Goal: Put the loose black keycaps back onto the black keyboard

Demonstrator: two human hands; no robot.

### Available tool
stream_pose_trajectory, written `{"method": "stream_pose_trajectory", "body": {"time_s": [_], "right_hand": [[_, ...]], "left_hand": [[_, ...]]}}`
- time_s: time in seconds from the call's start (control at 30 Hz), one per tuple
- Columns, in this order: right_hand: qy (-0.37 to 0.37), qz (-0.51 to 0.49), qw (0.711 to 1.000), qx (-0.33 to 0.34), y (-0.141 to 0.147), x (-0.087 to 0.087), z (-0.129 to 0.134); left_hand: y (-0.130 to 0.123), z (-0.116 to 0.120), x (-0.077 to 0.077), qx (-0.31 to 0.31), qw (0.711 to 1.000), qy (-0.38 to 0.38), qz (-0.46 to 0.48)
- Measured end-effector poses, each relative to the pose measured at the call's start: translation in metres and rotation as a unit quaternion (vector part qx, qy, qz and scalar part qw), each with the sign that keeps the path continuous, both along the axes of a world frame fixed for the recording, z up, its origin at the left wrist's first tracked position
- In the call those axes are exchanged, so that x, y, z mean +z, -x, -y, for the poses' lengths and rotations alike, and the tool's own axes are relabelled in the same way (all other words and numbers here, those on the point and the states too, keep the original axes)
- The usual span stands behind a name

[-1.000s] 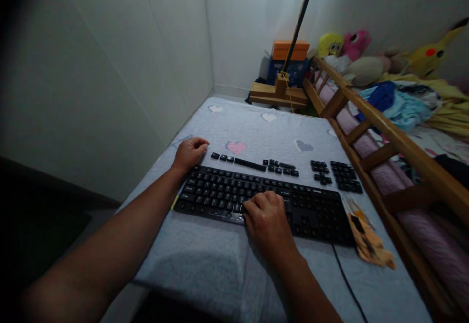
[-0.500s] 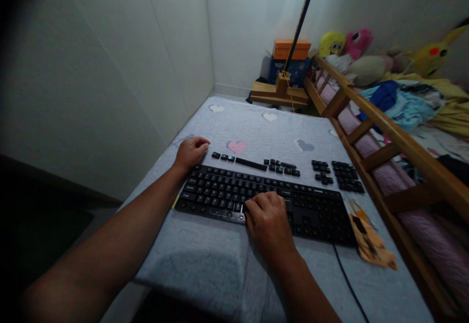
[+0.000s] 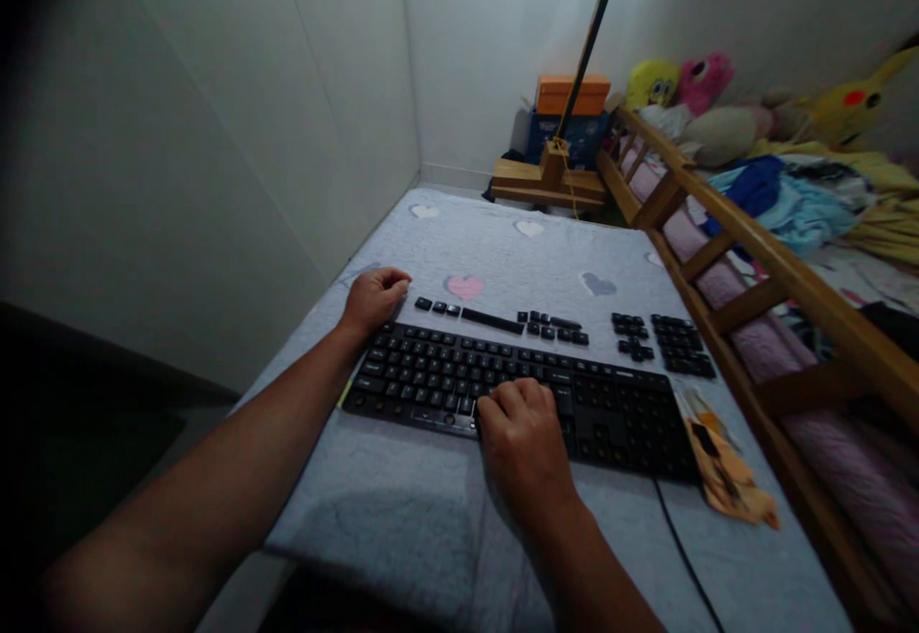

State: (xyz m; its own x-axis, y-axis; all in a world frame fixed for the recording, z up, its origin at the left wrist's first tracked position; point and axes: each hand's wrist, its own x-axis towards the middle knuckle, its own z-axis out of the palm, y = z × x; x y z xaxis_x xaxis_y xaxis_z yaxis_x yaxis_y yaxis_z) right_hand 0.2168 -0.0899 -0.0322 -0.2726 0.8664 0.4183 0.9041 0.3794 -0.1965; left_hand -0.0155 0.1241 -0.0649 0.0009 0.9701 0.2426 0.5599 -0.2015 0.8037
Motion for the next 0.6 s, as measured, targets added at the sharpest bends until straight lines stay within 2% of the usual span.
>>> {"method": "stream_pose_trajectory", "body": {"time_s": [0.33,0.6], "right_hand": [[-0.01,0.0,1.0,0.004,-0.0015,-0.0016,0.0009],[0.043,-0.073,0.996,-0.025,-0.0019,-0.008,-0.0043]], "left_hand": [[0.0005,-0.0007,-0.0022,-0.001,1.0,-0.003,0.0],[0.0004,-0.001,-0.0023,-0.003,1.0,-0.004,0.003]]}}
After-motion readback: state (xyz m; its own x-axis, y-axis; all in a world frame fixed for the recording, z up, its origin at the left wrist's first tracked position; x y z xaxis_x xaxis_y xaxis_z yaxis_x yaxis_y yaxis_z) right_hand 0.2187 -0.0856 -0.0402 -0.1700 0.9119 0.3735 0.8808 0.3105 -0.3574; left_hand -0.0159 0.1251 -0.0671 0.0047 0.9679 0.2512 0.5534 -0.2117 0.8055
